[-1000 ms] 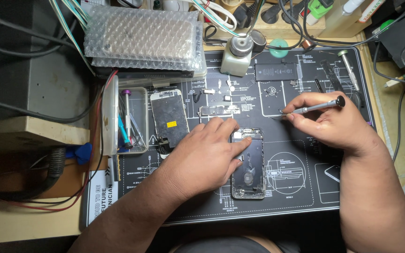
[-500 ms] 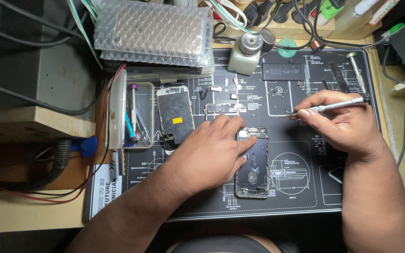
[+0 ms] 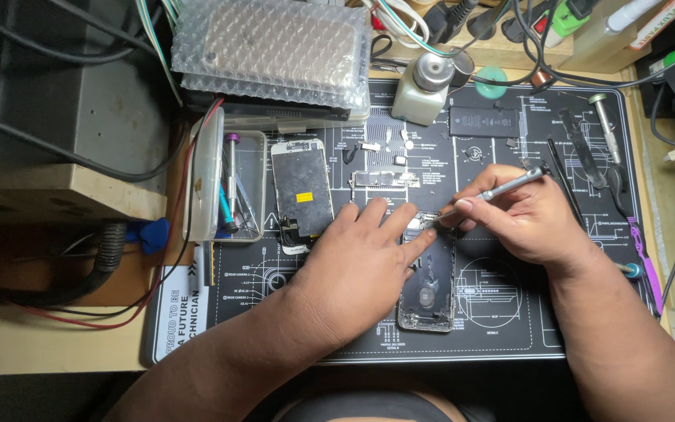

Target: Disassembling and repairing the internal components of a smartphone using precision tools on a magnetic mat.

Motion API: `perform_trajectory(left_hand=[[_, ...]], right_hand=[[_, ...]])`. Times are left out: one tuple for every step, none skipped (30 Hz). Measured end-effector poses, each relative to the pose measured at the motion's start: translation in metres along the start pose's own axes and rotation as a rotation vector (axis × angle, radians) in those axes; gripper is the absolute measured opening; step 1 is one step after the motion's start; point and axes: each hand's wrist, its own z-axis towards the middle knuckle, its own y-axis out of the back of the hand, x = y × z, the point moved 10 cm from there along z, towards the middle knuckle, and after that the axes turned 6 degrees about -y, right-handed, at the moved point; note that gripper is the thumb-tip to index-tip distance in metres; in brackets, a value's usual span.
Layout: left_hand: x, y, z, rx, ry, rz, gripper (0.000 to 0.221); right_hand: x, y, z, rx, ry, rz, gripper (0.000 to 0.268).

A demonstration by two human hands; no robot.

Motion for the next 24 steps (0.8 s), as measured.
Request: perform_trajectory(left_hand=[[0.001, 0.0, 0.0, 0.001, 0.005, -0.001, 0.044], [0.001, 0.001, 0.0, -0.014, 0.003, -0.005, 0.046], [0.001, 0.003, 0.0, -0.029, 0.0, -0.01, 0.048], [0.002, 0.003, 0.0, -0.029, 0.005, -0.012, 0.048], [0.002, 0.003, -0.001, -0.027, 0.0, -0.016, 0.047], [0.002, 0.004, -0.001, -0.025, -0.005, -0.021, 0.047], [0.003, 0.003, -0.001, -0.023, 0.0, -0.022, 0.047], [0.003, 0.003, -0.001, -0.025, 0.003, -0.026, 0.047], [0.002, 0.003, 0.0, -0.027, 0.004, -0.031, 0.046], [0.002, 0.003, 0.0, -0.024, 0.004, -0.034, 0.046], [0.003, 0.003, 0.0, -0.015, 0.004, -0.033, 0.047], [0.003, 0.002, 0.001, -0.006, 0.004, -0.032, 0.048], [0.003, 0.002, 0.001, -0.006, 0.002, -0.032, 0.048], [0.003, 0.001, 0.001, 0.0, 0.001, -0.04, 0.048], [0.003, 0.001, 0.001, 0.006, 0.001, -0.048, 0.048], [0.003, 0.0, 0.001, 0.006, 0.001, -0.048, 0.048], [0.003, 0.001, 0.0, 0.002, 0.0, -0.052, 0.048], [0.003, 0.001, 0.0, -0.003, -0.001, -0.055, 0.048], [0.003, 0.001, 0.0, -0.003, 0.001, -0.056, 0.048], [0.003, 0.0, 0.001, 0.002, 0.001, -0.05, 0.048], [0.003, 0.0, 0.001, 0.007, 0.001, -0.046, 0.047], [0.003, 0.0, 0.0, 0.008, 0.0, -0.047, 0.047], [0.003, 0.0, 0.0, 0.003, -0.001, -0.051, 0.048], [0.003, 0.0, 0.0, -0.002, -0.003, -0.054, 0.048]], right_hand=[[-0.001, -0.001, 0.002, 0.005, 0.0, 0.0, 0.012], [-0.005, -0.004, 0.003, 0.024, -0.038, -0.001, 0.014], [-0.009, -0.007, 0.005, 0.041, -0.077, -0.003, 0.016], [-0.011, -0.007, 0.005, 0.046, -0.078, -0.004, 0.016], [-0.011, -0.008, 0.005, 0.047, -0.061, 0.029, 0.014], [-0.011, -0.008, 0.005, 0.048, -0.044, 0.061, 0.013], [-0.009, -0.008, 0.006, 0.053, -0.045, 0.062, 0.013], [-0.007, -0.009, 0.006, 0.062, -0.04, 0.023, 0.013], [-0.005, -0.009, 0.006, 0.067, -0.037, -0.017, 0.013], [-0.008, -0.009, 0.005, 0.069, -0.04, -0.015, 0.013], [-0.01, -0.008, 0.005, 0.061, -0.049, 0.013, 0.012], [-0.012, -0.007, 0.005, 0.054, -0.057, 0.041, 0.012], [-0.012, -0.007, 0.005, 0.053, -0.057, 0.042, 0.012], [-0.011, -0.007, 0.006, 0.055, -0.059, 0.021, 0.013], [-0.01, -0.007, 0.006, 0.058, -0.061, 0.001, 0.013], [-0.01, -0.007, 0.006, 0.058, -0.061, 0.001, 0.013], [-0.009, -0.008, 0.006, 0.063, -0.059, 0.002, 0.013], [-0.009, -0.009, 0.006, 0.069, -0.056, 0.004, 0.013], [-0.009, -0.009, 0.006, 0.07, -0.056, 0.004, 0.013], [-0.009, -0.009, 0.006, 0.067, -0.064, 0.011, 0.014], [-0.01, -0.009, 0.005, 0.062, -0.074, 0.018, 0.014], [-0.011, -0.009, 0.005, 0.062, -0.075, 0.019, 0.014], [-0.011, -0.009, 0.005, 0.061, -0.069, 0.026, 0.013], [-0.011, -0.009, 0.005, 0.06, -0.064, 0.033, 0.013]])
